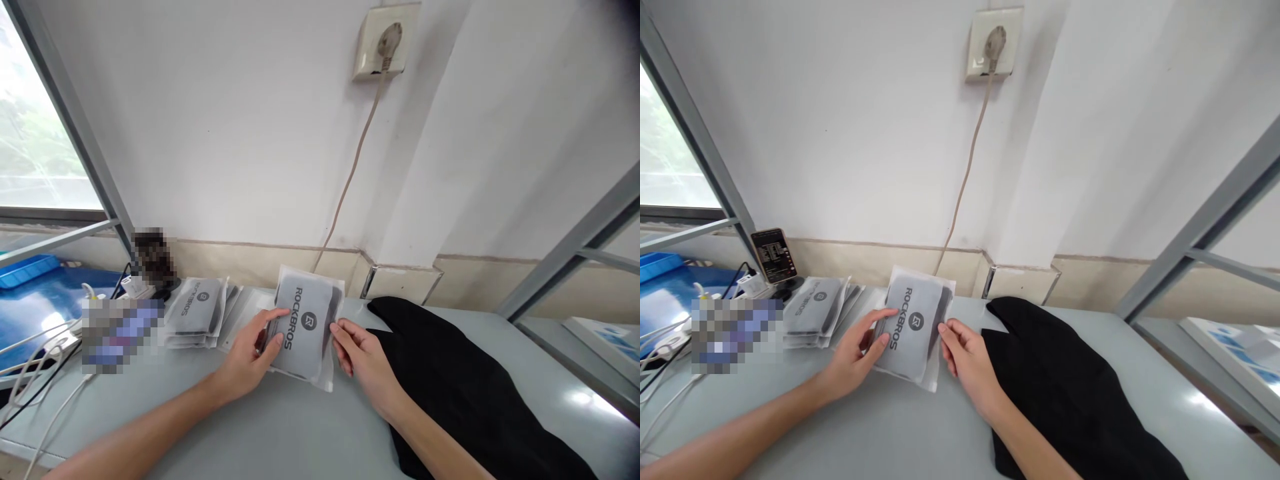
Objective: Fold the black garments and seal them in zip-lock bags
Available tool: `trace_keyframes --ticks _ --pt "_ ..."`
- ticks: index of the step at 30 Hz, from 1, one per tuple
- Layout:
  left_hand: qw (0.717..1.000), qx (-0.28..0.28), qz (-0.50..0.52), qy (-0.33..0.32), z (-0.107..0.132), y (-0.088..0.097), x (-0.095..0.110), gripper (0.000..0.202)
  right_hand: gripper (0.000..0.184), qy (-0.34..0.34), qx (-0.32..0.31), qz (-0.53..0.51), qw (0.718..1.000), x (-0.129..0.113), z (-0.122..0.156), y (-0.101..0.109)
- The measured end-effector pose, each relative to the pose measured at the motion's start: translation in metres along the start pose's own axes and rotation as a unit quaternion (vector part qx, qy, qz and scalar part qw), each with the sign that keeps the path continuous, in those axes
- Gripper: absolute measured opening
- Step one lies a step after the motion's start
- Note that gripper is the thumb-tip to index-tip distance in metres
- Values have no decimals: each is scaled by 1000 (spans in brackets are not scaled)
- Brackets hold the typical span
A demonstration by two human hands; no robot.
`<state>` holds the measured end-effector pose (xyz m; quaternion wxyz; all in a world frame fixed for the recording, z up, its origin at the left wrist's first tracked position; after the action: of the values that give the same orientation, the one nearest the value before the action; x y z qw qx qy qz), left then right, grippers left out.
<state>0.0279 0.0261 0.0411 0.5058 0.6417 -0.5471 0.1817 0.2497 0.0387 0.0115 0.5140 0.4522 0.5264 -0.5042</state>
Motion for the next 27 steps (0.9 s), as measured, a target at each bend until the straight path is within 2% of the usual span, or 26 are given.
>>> trace_keyframes --ticks 3,8,19,25,27 --pt "999 -3 27 34 -2 -1 -3 44 56 -1 -4 27 1000 -3 1 -1" --pt "993 -41 89 65 -5 -6 -3 55 55 -1 -12 36 999 -6 2 -3" --pt "997 -3 70 40 -6 -4 -9 46 56 -27 -10 30 999 -1 2 -5" --pt "998 7 46 41 -4 1 -2 40 57 -14 -10 42 999 -3 3 -6" --pt "997 4 60 39 -5 4 1 44 54 -10 -6 42 999 -3 2 -5"
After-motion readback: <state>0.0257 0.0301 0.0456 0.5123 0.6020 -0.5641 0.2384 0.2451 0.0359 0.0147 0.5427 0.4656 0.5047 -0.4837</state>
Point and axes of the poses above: each hand's wrist, its own z-axis away from the middle knuckle, its own y-axis out of the back of the hand, x = y × z, the point moved 6 cm from there along -z, towards the middle knuckle, and after that the axes turned 4 degrees about -y, right-handed, at the moved point
